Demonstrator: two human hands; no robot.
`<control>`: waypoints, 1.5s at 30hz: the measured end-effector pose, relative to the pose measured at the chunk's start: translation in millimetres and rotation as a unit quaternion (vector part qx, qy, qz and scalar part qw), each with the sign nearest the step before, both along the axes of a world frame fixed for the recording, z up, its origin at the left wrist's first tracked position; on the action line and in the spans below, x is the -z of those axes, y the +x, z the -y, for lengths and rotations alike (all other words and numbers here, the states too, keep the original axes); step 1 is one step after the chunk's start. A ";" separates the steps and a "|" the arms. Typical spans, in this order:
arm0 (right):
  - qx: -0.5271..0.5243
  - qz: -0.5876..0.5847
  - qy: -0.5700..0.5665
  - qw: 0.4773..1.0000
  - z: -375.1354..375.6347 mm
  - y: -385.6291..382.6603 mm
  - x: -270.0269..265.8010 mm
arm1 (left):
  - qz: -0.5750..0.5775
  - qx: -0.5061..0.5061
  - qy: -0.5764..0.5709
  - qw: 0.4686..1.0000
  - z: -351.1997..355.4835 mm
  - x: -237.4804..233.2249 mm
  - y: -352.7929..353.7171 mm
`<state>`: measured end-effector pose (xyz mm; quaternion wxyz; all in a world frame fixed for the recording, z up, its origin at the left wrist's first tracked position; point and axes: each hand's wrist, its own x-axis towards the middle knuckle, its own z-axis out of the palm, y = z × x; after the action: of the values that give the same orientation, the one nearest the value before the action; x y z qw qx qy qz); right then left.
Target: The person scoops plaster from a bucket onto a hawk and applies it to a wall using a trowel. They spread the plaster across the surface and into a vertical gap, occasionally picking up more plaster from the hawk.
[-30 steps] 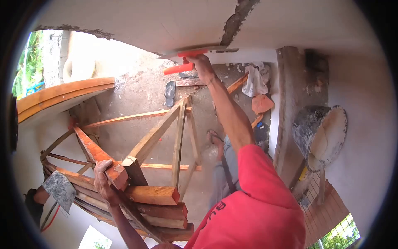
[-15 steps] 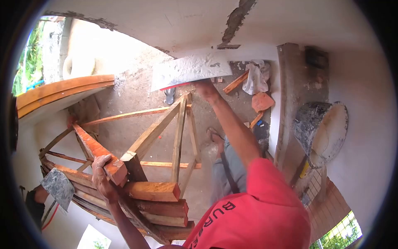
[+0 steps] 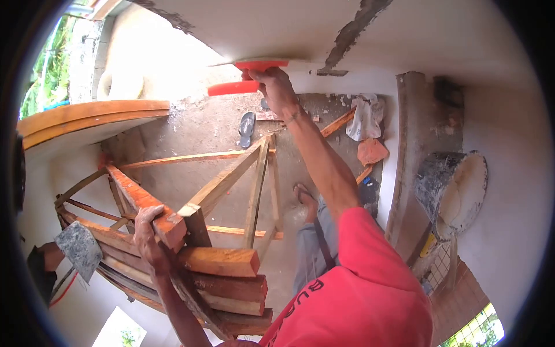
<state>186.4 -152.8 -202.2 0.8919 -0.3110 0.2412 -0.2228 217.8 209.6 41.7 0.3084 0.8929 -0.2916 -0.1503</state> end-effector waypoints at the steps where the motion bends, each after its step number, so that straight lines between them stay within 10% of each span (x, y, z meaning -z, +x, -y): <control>1: -0.001 -0.013 -0.021 1.000 2.9 1.8 -32.5 | 0.023 0.039 -0.020 0.999 -0.1 -0.8 1.3; 7: -0.003 0.145 -0.177 0.973 1.2 -25.4 -195.2 | 0.029 0.036 -0.037 0.998 -3.8 -2.6 -2.3; 11: -0.043 -0.218 -0.528 0.820 -6.1 -87.8 -89.3 | 0.044 0.050 -0.020 0.998 -1.6 -0.4 -2.6; 18: -0.079 -0.232 -0.441 0.863 22.3 -111.1 87.2 | -0.013 -0.035 -0.048 0.998 1.9 12.0 -5.2; 21: 0.008 -0.108 -0.038 0.993 38.3 -83.1 138.9 | -0.003 -0.038 -0.021 0.999 0.1 13.9 -4.8; 24: -0.015 -0.075 -0.037 0.996 47.3 -76.8 134.9 | -0.007 -0.053 -0.033 0.998 0.4 16.4 -6.9; 39: 0.006 0.047 -0.296 0.954 46.9 -60.8 -255.3 | -0.001 0.014 -0.030 0.999 -8.3 2.6 -4.9; 45: 0.044 -0.183 -0.641 0.744 -6.5 -136.4 -143.3 | 0.027 0.009 -0.045 0.999 -5.3 10.0 -7.5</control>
<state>50.0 -146.3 -59.0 0.4101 -0.8335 0.2135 -0.3025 210.2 215.0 31.7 0.3393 0.8791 -0.3142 -0.1156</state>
